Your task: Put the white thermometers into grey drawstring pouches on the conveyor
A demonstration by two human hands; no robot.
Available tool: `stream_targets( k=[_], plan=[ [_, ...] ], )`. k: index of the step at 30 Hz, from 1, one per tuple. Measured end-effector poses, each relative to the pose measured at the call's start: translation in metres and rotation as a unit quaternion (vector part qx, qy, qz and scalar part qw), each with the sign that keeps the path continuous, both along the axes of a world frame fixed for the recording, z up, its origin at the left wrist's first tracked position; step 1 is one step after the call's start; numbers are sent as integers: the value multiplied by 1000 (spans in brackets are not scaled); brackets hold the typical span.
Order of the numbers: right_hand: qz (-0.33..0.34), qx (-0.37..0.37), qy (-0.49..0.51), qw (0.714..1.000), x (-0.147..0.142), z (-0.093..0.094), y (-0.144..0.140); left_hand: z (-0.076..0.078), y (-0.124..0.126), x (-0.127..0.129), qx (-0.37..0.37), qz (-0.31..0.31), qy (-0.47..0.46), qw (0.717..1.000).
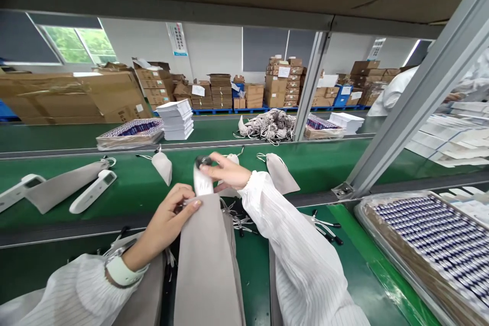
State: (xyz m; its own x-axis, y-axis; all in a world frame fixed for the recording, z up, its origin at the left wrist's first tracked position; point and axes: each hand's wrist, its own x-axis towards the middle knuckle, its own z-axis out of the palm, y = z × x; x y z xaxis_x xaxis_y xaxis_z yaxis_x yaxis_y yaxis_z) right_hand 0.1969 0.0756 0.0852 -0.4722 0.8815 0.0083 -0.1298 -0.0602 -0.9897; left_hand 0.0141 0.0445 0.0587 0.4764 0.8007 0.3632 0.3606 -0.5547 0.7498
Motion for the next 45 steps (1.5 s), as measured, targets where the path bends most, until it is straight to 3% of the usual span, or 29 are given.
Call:
stream_targets(
  k=[4, 8, 10, 11, 13, 15, 17, 18, 19, 20, 21, 23, 24, 25, 26, 27, 28, 29, 31, 33, 35, 38, 41, 43, 45],
  plan=[
    [102, 0, -133, 986, -7, -8, 0, 6, 1, -3, -4, 15, -8, 1000],
    [69, 59, -282, 955, -18, -9, -2, 5, 10, -5, -12, 36, -2, 999],
    [-52, 171, -308, 934, -17, -10, 0, 8, 14, -9, -22, 71, 21, 997],
    [-143, 245, -311, 907, -13, -13, 3, 11, 14, -11, -46, 83, 44, 994],
    [-326, 364, -325, 810, 3, -21, 11, 24, 9, -16, -144, 63, 103, 982],
    [-429, 402, -352, 728, 24, -32, 21, 41, -4, -20, -265, -18, 128, 955],
    [-467, 393, -369, 701, 39, -40, 29, 55, -19, -20, -343, -84, 83, 932],
    [-470, 382, -371, 704, 40, -41, 30, 59, -24, -20, -362, -94, 41, 927],
    [-454, 362, -369, 726, 38, -41, 29, 61, -28, -19, -365, -84, -8, 927],
    [-409, 332, -366, 767, 30, -38, 27, 61, -29, -17, -353, -59, -60, 932],
    [-325, 290, -360, 825, 19, -34, 22, 59, -28, -16, -325, -27, -114, 938],
    [-63, 193, -311, 928, -11, -26, 11, 52, -21, -12, -235, 39, -209, 948],
    [65, 160, -270, 947, -26, -22, 6, 48, -15, -11, -188, 65, -239, 951],
    [144, 150, -226, 952, -38, -19, 2, 43, -10, -10, -142, 85, -250, 954],
    [166, 151, -189, 956, -45, -16, 0, 39, -5, -9, -97, 100, -243, 960],
    [112, 156, -162, 968, -48, -13, 0, 34, -2, -9, -48, 116, -220, 967],
    [-3, 160, -146, 976, -45, -10, 3, 29, 0, -8, -1, 130, -182, 975],
    [-148, 157, -140, 966, -37, -8, 7, 23, 0, -8, 35, 132, -128, 982],
    [-407, 141, -134, 893, -12, -7, 17, 10, -6, -7, 50, 73, 19, 996],
    [-535, 117, -171, 819, 14, -12, 26, -5, -15, -6, 17, -16, 174, 985],
    [-539, 87, -315, 777, 31, -26, 32, -16, -25, -4, 7, -56, 275, 960],
    [-453, 58, -526, 717, 32, -53, 36, -23, -33, -2, 49, -31, 330, 942],
    [-449, 92, -564, 687, 15, -64, 35, -18, -34, -2, 102, -2, 367, 925],
    [-452, 175, -571, 662, -1, -58, 32, -11, -35, -1, 133, 15, 392, 910],
    [-400, 268, -558, 676, -24, -47, 30, -2, -38, -1, 149, 30, 417, 896]
  ],
)
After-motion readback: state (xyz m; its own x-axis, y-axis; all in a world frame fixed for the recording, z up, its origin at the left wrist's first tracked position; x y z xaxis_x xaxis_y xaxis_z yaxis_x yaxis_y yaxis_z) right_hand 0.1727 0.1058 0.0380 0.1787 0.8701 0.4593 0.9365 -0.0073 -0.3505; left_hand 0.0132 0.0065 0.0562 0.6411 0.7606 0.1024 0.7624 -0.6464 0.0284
